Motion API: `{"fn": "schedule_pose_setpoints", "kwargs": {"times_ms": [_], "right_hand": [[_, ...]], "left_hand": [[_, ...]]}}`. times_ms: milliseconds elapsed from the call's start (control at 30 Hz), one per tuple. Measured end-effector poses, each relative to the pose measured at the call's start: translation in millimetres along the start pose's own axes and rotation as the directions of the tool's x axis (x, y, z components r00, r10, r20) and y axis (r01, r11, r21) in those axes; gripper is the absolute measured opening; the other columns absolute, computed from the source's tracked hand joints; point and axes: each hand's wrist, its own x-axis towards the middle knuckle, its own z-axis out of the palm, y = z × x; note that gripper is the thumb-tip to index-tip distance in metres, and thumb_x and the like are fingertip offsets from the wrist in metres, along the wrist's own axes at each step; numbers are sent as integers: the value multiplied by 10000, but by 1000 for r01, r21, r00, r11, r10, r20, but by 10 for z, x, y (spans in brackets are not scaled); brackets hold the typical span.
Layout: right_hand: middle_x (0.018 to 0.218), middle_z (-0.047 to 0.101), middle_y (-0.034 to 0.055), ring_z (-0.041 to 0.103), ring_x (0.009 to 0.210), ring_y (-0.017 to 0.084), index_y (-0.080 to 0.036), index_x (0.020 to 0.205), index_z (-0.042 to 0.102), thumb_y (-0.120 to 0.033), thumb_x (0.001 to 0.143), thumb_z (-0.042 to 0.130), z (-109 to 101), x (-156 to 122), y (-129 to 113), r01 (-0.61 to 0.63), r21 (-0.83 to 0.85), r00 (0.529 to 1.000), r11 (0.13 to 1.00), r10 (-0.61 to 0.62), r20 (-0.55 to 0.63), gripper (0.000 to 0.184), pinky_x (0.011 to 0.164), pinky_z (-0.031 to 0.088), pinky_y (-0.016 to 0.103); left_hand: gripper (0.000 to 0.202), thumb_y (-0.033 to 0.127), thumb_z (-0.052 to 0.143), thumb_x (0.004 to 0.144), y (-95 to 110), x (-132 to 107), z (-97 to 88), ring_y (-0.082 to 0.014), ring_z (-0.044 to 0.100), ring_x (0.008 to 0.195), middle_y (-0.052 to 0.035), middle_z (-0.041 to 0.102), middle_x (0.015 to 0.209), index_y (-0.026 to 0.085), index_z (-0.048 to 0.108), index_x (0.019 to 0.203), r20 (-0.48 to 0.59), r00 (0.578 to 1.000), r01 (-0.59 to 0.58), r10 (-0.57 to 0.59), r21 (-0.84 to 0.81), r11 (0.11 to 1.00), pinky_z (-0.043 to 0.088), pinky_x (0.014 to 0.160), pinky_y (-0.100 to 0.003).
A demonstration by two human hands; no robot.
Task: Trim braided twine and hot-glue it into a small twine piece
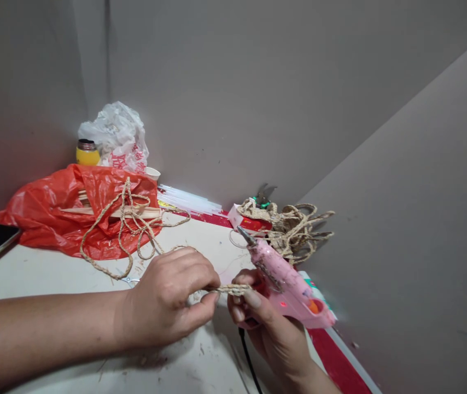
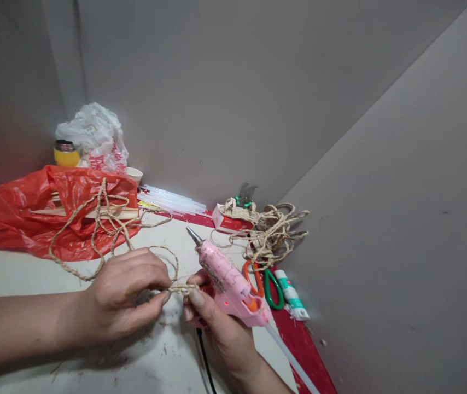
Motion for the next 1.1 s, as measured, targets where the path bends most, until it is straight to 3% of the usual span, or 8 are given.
{"fn": "schedule_pose_setpoints", "kwargs": {"times_ms": [367,567,700,933,1100], "right_hand": [[560,599,-13,500,479,80,-186,813,659,-390,732,766,-8,-19,-1,-24,-2,1000,1000,24,-1,244,453,358,169],[632,637,-12,532,499,99,-238,997,668,-412,647,823,-88,-27,56,-20,45,1000,999,20,-4,420,468,406,202],[637,637,-17,552,526,106,-271,1065,658,-386,677,812,-122,-25,82,-12,77,1000,997,10,23,433,486,417,201],[682,627,-5,526,504,87,-245,974,693,-396,713,783,-39,22,54,83,141,996,986,-80,-24,315,448,385,188],[650,611,-9,507,484,81,-236,982,686,-401,666,814,-15,24,39,42,119,997,992,-33,-70,379,439,364,184]], "left_hand": [[104,53,545,750,22,14,9,-137,507,625,-30,606,657,156,554,748,-23,999,-32,32,1,999,406,611,-278],[101,43,551,743,15,22,1,-139,505,628,-39,607,659,145,555,741,-31,999,-44,45,7,999,399,618,-287],[106,36,556,729,1,24,-8,-144,498,628,-44,612,655,142,557,730,-40,998,-54,55,28,998,393,627,-301],[78,60,555,761,-28,23,-15,-149,490,660,-52,614,689,138,562,767,-28,999,-40,42,46,998,389,663,-316],[53,87,551,792,-44,11,-13,-148,495,690,-45,608,723,138,564,797,-8,1000,6,-6,66,998,389,688,-313]]}}
